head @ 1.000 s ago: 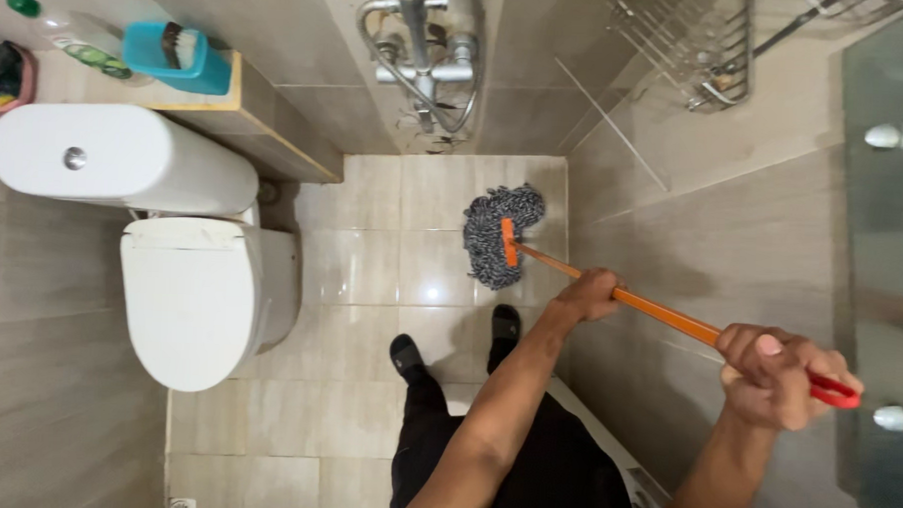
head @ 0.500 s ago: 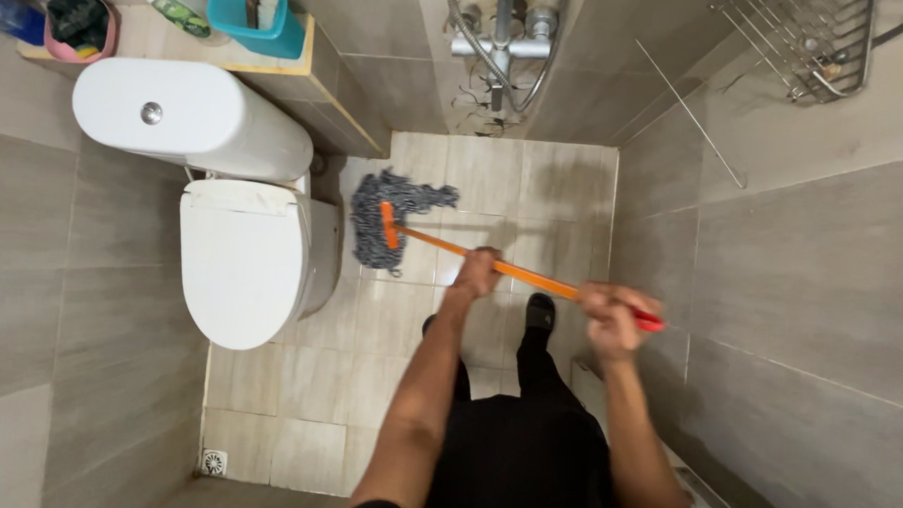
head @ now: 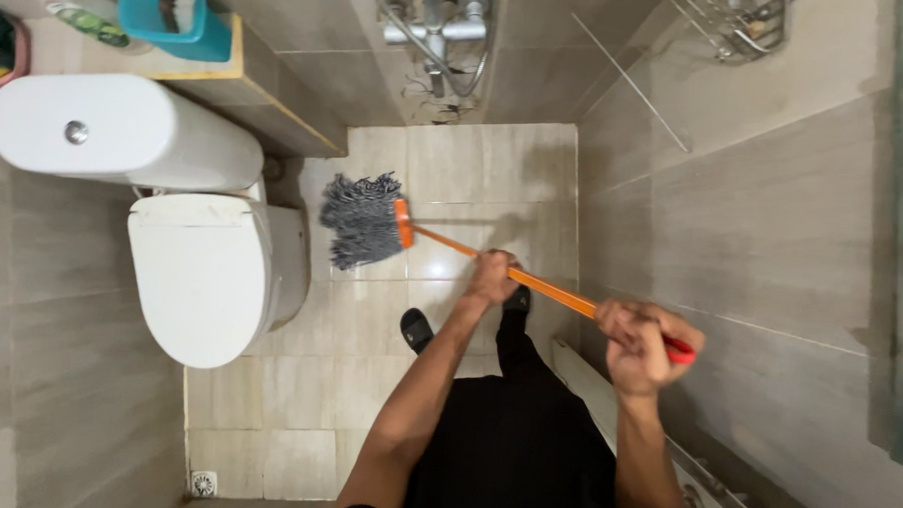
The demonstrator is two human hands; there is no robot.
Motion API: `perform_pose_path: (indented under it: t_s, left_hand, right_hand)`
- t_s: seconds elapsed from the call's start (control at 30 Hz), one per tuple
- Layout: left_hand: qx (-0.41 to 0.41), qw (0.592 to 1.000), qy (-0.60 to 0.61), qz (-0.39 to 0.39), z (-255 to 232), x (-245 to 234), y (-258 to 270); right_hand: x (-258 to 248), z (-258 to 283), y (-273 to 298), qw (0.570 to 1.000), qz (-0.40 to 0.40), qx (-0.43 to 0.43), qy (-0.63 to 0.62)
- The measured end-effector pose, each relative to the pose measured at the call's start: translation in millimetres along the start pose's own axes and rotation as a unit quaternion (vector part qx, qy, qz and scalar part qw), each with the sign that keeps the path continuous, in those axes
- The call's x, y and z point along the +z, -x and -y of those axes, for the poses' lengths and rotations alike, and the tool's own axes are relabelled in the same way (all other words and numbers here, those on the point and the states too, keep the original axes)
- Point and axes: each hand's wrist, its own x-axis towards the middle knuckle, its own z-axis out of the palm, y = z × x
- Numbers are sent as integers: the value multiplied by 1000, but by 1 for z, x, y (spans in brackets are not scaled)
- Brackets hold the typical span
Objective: The person mops the bathroom floor with a mop, moving it across the tiles and around the base of a toilet, then reaches into the space behind the toilet.
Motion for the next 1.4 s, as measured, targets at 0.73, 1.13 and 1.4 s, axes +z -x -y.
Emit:
perform_pose_path:
  t_s: [0.73, 1.13, 1.4]
  left_hand:
    - [186, 971, -28, 150, -161, 101, -76]
    - [118, 985, -74, 103, -78, -7, -17]
    - [53, 977, -177, 103, 41, -72, 35]
  right_hand:
    - [-36, 61, -53, 961, -33, -191, 196]
    - [17, 33, -25, 995, 6, -82, 55]
    - [44, -55, 29, 999, -19, -31, -20]
